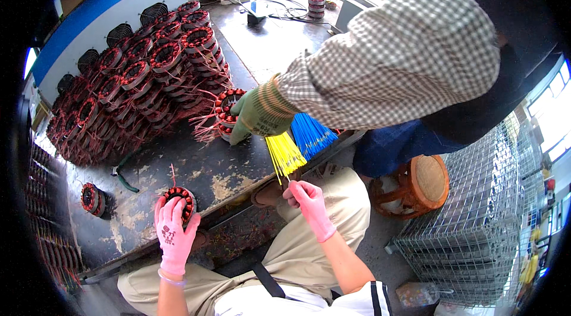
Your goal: The person assembles electric motor stators by inserting wires into metal cores. They use pliers to cut or manipulate the wires and move the completed components into a stack on the table.
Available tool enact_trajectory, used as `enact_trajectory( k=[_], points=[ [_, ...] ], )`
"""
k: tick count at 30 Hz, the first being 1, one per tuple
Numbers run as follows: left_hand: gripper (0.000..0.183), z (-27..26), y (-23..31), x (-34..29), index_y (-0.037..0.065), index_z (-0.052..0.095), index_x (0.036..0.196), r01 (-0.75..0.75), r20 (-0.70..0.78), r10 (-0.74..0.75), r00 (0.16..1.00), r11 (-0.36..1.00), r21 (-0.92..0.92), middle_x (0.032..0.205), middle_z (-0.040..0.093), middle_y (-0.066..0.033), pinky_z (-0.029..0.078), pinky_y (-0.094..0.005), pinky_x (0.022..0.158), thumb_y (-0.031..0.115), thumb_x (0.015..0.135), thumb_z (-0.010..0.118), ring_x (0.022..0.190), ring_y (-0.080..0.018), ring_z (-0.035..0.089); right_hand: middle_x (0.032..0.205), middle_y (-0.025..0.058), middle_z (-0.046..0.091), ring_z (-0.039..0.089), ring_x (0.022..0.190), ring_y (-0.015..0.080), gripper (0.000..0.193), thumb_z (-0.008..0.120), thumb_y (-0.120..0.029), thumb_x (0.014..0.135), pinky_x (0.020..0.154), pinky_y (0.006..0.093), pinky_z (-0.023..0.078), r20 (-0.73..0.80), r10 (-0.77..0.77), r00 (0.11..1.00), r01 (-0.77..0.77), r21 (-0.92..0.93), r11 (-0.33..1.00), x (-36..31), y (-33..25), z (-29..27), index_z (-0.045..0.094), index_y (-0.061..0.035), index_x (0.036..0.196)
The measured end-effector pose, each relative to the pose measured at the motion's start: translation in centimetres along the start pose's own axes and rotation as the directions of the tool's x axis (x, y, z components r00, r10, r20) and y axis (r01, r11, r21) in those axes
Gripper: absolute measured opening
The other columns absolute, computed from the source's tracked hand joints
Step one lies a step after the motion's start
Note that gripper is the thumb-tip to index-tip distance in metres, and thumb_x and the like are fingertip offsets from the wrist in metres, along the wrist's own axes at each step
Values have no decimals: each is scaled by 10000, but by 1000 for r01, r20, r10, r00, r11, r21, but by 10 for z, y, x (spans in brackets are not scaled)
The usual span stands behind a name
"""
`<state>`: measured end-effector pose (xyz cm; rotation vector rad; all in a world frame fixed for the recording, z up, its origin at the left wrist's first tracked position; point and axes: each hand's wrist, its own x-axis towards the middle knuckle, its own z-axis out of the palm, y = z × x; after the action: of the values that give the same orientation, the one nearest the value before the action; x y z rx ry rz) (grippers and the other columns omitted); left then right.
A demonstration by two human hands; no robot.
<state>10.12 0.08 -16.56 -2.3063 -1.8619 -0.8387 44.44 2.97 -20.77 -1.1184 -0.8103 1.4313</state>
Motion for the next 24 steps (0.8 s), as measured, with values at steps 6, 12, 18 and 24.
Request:
enact_trajectory(
  k=[6, 12, 18, 24],
  points=[
    [471, -8, -8, -4, 53, 617, 1192, -15, 45, 17, 999, 998, -57, 1266, 613, -125, 392, -538, 1125, 103, 760, 800, 1287, -438, 506, 804, 13, 698, 559, 661, 57, 207, 642, -187, 1009, 603, 225, 429, -118, -39, 992, 39, -4, 999, -21, -11, 18, 713, -34, 888],
    [532, -58, -13, -13, 50, 613, 1226, -55, 35, 57, 998, 996, -68, 1363, 584, -147, 351, -586, 1160, 154, 739, 798, 1304, -385, 515, 694, 38, 620, 559, 623, 120, 61, 683, -26, 816, 570, 275, 409, 279, -248, 928, 351, -430, 832, -91, -43, 54, 693, -17, 756],
    [291, -86, 19, -12, 161, 696, 963, -580, -186, 580, 793, 812, 62, 1074, 621, -40, 493, -505, 921, 213, 713, 835, 986, -249, 645, 688, 63, 542, 565, 643, 249, 235, 776, -82, 782, 594, 374, 423, 862, -318, 394, 726, -80, 683, -69, -49, 154, 568, -81, 671],
    [326, -92, 6, 5, 86, 744, 1089, -123, -251, 113, 961, 992, -28, 913, 644, -60, 548, -364, 683, -22, 782, 762, 804, -254, 669, 1079, 117, 693, 656, 1037, 305, 268, 723, -170, 861, 914, 412, 520, 782, -395, 483, 873, -396, 283, 19, -46, 193, 713, -111, 1122]
  ],
)
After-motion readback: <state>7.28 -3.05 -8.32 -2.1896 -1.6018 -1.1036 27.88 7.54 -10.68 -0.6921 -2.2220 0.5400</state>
